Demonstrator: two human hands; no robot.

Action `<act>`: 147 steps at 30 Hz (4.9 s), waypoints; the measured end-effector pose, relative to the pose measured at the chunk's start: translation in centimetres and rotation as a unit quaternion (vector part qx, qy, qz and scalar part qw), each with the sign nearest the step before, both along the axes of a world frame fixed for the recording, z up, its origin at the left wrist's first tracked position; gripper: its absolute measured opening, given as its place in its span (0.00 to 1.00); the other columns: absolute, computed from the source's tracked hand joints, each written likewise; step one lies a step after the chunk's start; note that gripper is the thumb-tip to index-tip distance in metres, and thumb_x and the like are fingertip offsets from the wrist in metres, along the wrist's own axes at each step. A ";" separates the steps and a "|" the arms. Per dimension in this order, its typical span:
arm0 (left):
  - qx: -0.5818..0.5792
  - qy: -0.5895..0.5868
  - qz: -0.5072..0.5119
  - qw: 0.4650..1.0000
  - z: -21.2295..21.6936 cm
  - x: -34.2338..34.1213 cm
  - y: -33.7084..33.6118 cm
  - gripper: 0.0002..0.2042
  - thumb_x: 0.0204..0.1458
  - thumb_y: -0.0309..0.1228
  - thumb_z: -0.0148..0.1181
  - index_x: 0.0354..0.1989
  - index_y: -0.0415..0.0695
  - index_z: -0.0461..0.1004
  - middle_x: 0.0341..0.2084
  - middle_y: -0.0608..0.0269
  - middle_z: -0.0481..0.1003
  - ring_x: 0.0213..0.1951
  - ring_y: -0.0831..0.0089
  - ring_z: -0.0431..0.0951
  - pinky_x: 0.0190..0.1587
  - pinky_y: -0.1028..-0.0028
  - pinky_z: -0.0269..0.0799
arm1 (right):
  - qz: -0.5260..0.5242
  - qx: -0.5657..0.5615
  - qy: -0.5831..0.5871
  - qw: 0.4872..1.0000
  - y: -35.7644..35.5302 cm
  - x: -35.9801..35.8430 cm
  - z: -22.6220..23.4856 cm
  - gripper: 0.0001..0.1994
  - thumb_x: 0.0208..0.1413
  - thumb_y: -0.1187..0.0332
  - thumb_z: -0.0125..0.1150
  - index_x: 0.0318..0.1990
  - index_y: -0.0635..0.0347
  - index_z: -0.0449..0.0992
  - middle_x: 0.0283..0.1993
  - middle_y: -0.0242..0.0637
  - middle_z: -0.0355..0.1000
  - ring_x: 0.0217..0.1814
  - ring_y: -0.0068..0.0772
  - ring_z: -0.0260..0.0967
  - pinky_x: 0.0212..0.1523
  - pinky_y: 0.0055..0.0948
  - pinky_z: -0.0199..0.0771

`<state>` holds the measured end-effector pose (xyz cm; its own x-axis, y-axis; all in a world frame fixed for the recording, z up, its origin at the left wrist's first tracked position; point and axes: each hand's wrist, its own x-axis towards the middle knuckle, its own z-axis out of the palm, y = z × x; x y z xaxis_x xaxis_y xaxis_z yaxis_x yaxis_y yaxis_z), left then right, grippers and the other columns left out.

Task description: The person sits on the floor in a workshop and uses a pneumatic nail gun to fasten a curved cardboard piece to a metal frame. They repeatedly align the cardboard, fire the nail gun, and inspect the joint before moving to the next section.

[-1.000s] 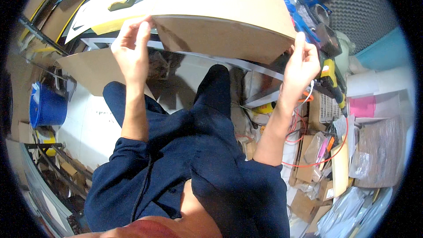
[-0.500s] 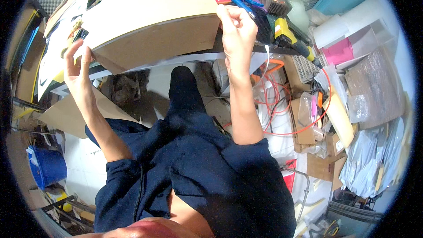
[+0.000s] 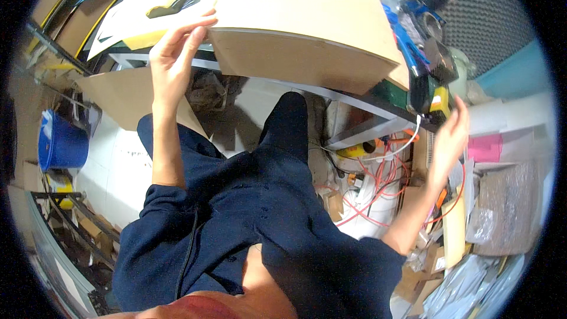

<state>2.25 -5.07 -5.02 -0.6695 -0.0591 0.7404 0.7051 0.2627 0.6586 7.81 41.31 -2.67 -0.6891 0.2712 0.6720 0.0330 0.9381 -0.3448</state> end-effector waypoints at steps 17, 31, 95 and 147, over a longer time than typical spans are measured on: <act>-0.033 0.053 0.011 0.998 -0.2 -0.3 -0.2 0.11 0.55 0.26 0.59 0.46 0.47 0.80 0.48 0.59 0.77 0.45 0.74 0.78 0.47 0.75 0.74 | 0.079 0.099 -0.243 0.962 10.9 -2.7 -3.0 0.33 0.42 0.84 0.51 0.62 0.65 0.58 0.58 0.59 0.65 0.62 0.58 0.61 0.62 0.43 0.59; 0.037 0.044 0.055 0.997 -1.1 0.5 1.6 0.13 0.53 0.30 0.64 0.47 0.47 0.80 0.42 0.60 0.79 0.45 0.73 0.78 0.51 0.75 0.70 | 0.052 0.012 -0.084 0.995 8.0 0.2 11.1 0.25 0.51 0.55 0.69 0.49 0.65 0.75 0.44 0.37 0.75 0.45 0.29 0.70 0.49 0.29 0.67; 0.136 0.040 0.088 0.986 -1.9 0.0 3.1 0.09 0.51 0.29 0.67 0.39 0.42 0.82 0.32 0.62 0.81 0.34 0.79 0.80 0.41 0.79 0.75 | 0.166 0.209 -0.492 0.828 -31.2 -6.1 22.6 0.16 0.46 0.54 0.71 0.32 0.58 0.82 0.16 0.27 0.69 0.16 0.17 0.62 0.18 0.20 0.57; -0.271 0.090 0.029 0.958 4.2 -2.0 18.0 0.10 0.51 0.34 0.65 0.41 0.48 0.82 0.42 0.63 0.81 0.45 0.69 0.80 0.49 0.73 0.73 | 0.131 0.020 -0.424 0.896 -9.1 -3.2 21.0 0.20 0.45 0.58 0.73 0.40 0.63 0.78 0.29 0.32 0.76 0.22 0.16 0.67 0.23 0.17 0.69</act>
<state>0.24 12.89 -0.83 -0.5347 0.3344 0.7760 0.7688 0.5736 0.2826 4.60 32.20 18.38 -0.9930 0.0120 -0.1177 0.0432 0.9630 -0.2661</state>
